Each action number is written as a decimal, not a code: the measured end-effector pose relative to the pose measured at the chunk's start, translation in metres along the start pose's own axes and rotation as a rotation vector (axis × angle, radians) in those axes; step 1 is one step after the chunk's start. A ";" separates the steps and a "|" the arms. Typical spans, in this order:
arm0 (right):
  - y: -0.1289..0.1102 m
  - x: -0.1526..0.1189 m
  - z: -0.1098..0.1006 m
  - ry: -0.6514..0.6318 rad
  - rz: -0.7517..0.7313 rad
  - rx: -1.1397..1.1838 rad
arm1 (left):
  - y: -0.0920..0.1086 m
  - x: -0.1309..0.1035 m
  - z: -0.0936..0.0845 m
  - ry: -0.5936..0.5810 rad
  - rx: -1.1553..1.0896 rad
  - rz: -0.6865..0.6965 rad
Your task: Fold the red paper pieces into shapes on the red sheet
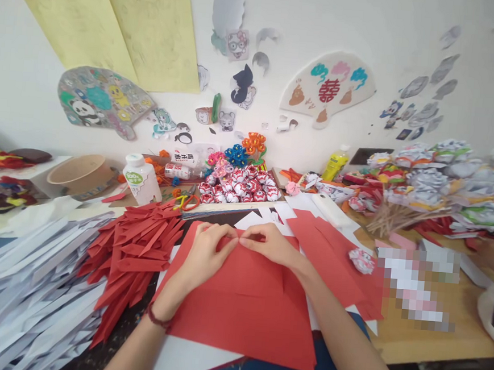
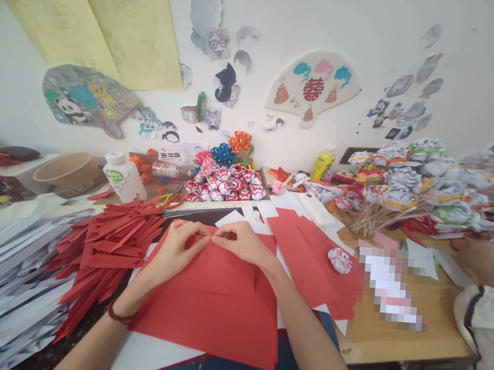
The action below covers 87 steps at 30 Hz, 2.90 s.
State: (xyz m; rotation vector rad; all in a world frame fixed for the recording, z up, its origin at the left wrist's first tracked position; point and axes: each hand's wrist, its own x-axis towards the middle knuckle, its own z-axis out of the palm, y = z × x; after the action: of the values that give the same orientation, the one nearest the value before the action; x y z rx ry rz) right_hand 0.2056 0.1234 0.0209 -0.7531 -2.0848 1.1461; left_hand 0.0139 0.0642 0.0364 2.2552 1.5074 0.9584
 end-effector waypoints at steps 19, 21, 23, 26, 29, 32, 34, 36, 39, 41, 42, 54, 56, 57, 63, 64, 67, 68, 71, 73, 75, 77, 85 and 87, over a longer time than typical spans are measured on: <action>-0.006 -0.002 -0.005 0.091 -0.004 0.074 | 0.001 0.003 -0.003 0.070 -0.122 -0.052; -0.005 -0.002 -0.008 0.119 0.002 0.004 | -0.007 0.004 -0.006 0.043 -0.091 -0.065; -0.003 -0.002 -0.011 0.154 0.012 -0.075 | -0.015 0.006 -0.008 0.024 -0.061 -0.091; 0.000 -0.001 -0.012 0.178 0.037 -0.166 | -0.023 0.006 -0.008 0.023 -0.058 -0.126; 0.005 0.000 -0.013 0.203 0.064 -0.185 | -0.026 0.006 -0.007 0.044 -0.074 -0.154; 0.008 0.000 -0.016 0.246 0.088 -0.142 | -0.027 0.006 -0.008 0.072 -0.092 -0.199; 0.008 0.000 -0.017 0.247 0.091 -0.109 | -0.027 0.006 -0.009 0.077 -0.115 -0.213; 0.008 0.000 -0.018 0.230 0.080 -0.098 | -0.028 0.006 -0.011 0.056 -0.143 -0.210; 0.007 0.000 -0.019 0.231 0.067 -0.146 | -0.032 0.005 -0.014 0.016 -0.169 -0.233; 0.008 0.000 -0.019 0.251 0.067 -0.261 | -0.038 0.004 -0.015 0.003 -0.191 -0.291; 0.008 0.000 -0.019 0.261 0.061 -0.352 | -0.042 0.004 -0.015 0.002 -0.214 -0.324; 0.033 0.004 0.024 0.168 0.258 -0.986 | -0.060 0.001 0.004 0.126 -0.175 -0.464; 0.035 0.004 0.024 0.156 0.252 -1.007 | -0.060 0.001 0.003 0.106 -0.140 -0.456; 0.035 0.004 0.024 0.154 0.250 -1.011 | -0.060 0.001 0.002 0.097 -0.126 -0.450; 0.033 0.004 0.025 0.135 0.252 -1.047 | -0.059 -0.002 -0.001 0.084 -0.090 -0.411; 0.032 0.004 0.025 0.134 0.253 -1.051 | -0.058 -0.002 -0.002 0.083 -0.083 -0.406; 0.032 0.004 0.025 0.130 0.259 -1.061 | -0.058 -0.003 -0.002 0.063 -0.075 -0.402; 0.033 0.004 0.025 0.127 0.261 -1.063 | -0.057 -0.003 -0.003 0.048 -0.068 -0.404; 0.034 0.005 0.025 0.119 0.270 -1.067 | -0.056 -0.003 -0.006 -0.018 -0.032 -0.405; 0.036 0.005 0.025 0.116 0.275 -1.066 | -0.055 -0.004 -0.009 -0.066 -0.035 -0.400; 0.036 0.005 0.025 0.114 0.277 -1.064 | -0.054 -0.006 -0.011 -0.090 -0.074 -0.399; 0.036 0.006 0.025 0.114 0.277 -1.058 | -0.054 -0.008 -0.012 -0.095 -0.117 -0.413; 0.034 0.004 0.024 0.123 0.273 -1.019 | -0.054 -0.017 -0.018 -0.105 -0.168 -0.532; 0.035 0.004 0.025 0.130 0.274 -1.005 | -0.054 -0.020 -0.021 -0.108 -0.172 -0.538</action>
State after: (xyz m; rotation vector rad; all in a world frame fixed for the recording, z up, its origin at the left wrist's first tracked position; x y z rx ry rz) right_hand 0.1904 0.1303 -0.0193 -1.5418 -2.4339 0.0594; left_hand -0.0438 0.0669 0.0151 1.6229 1.7693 0.7524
